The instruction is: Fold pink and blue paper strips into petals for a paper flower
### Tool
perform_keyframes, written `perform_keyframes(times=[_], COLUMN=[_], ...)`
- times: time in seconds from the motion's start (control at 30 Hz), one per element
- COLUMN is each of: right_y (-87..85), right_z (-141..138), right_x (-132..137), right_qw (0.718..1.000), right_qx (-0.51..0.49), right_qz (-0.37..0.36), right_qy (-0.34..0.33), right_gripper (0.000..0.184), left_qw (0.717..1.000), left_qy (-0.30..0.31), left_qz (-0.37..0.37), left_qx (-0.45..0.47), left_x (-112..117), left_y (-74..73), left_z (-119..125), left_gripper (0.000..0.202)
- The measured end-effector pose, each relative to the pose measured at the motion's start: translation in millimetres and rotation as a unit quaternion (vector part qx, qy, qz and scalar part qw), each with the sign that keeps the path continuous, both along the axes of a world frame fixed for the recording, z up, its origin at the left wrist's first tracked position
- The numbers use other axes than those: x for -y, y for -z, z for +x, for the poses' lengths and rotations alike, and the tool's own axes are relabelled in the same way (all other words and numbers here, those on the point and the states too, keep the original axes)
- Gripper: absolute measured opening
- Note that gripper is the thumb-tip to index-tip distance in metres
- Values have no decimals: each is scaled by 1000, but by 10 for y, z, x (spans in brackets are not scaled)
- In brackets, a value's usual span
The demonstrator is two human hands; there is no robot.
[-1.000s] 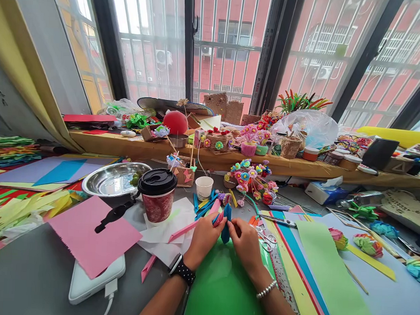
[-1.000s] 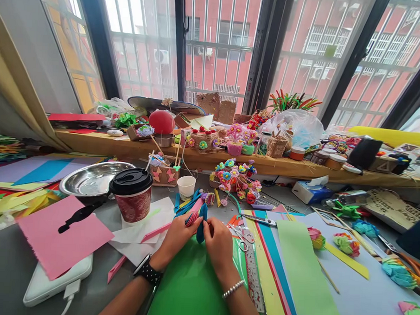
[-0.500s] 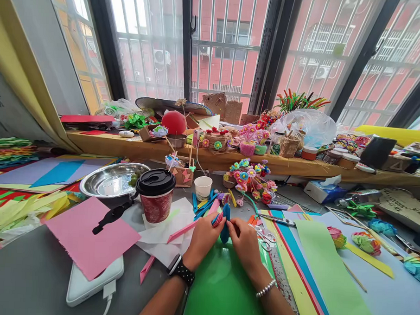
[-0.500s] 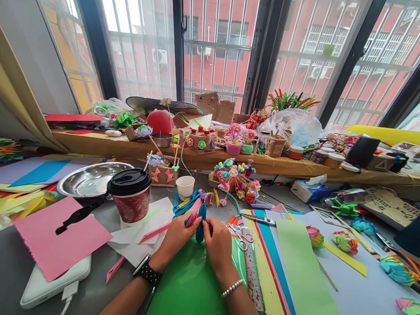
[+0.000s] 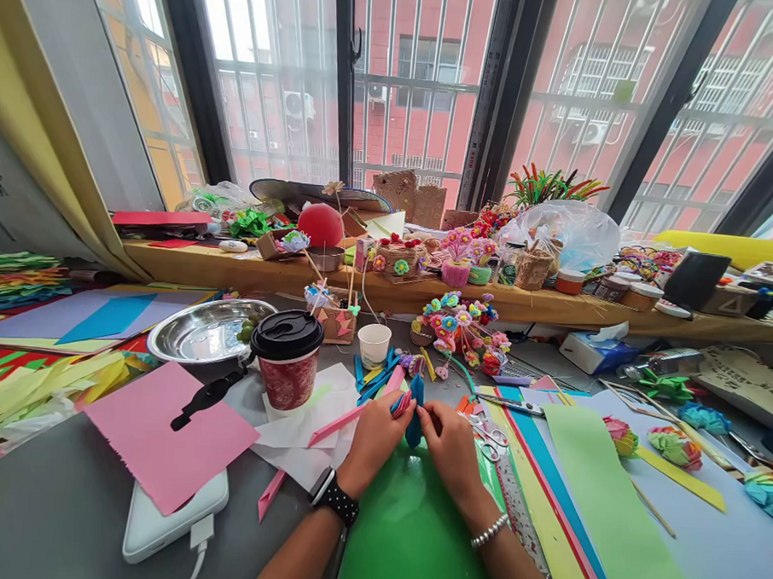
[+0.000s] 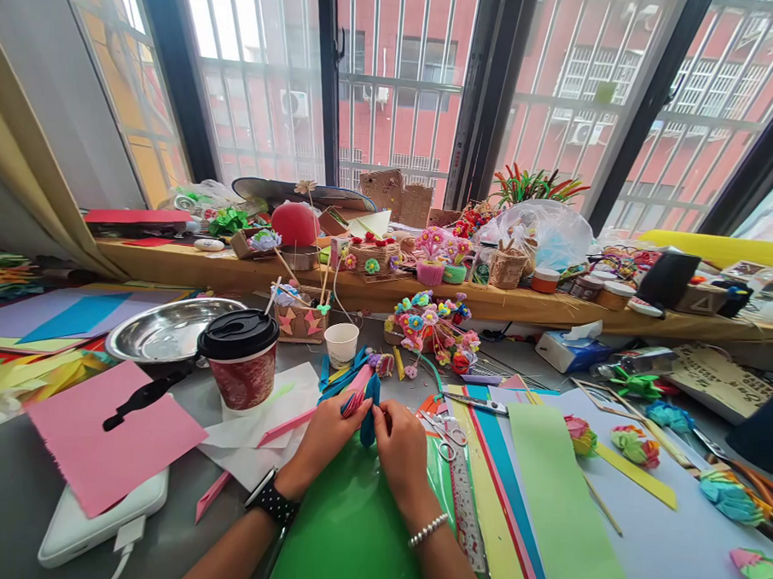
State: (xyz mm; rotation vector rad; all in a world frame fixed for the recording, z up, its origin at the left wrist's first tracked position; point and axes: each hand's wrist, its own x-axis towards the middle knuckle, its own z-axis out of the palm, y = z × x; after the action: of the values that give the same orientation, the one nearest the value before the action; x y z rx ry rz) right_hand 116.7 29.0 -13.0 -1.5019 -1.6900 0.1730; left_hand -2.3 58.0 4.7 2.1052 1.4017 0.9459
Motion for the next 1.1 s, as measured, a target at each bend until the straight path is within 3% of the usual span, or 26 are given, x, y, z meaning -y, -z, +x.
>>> perform_keyframes(times=[1.1], right_y=[-6], right_z=[-9], right_x=[1], right_qw=[1000], right_qx=[-7], right_qz=[-22], right_qy=[-2], right_gripper=[24], left_qw=[1000], left_qy=[-2], left_qz=[1], left_qx=[3], left_x=[2], left_y=[4], left_z=[-1], left_gripper=[27])
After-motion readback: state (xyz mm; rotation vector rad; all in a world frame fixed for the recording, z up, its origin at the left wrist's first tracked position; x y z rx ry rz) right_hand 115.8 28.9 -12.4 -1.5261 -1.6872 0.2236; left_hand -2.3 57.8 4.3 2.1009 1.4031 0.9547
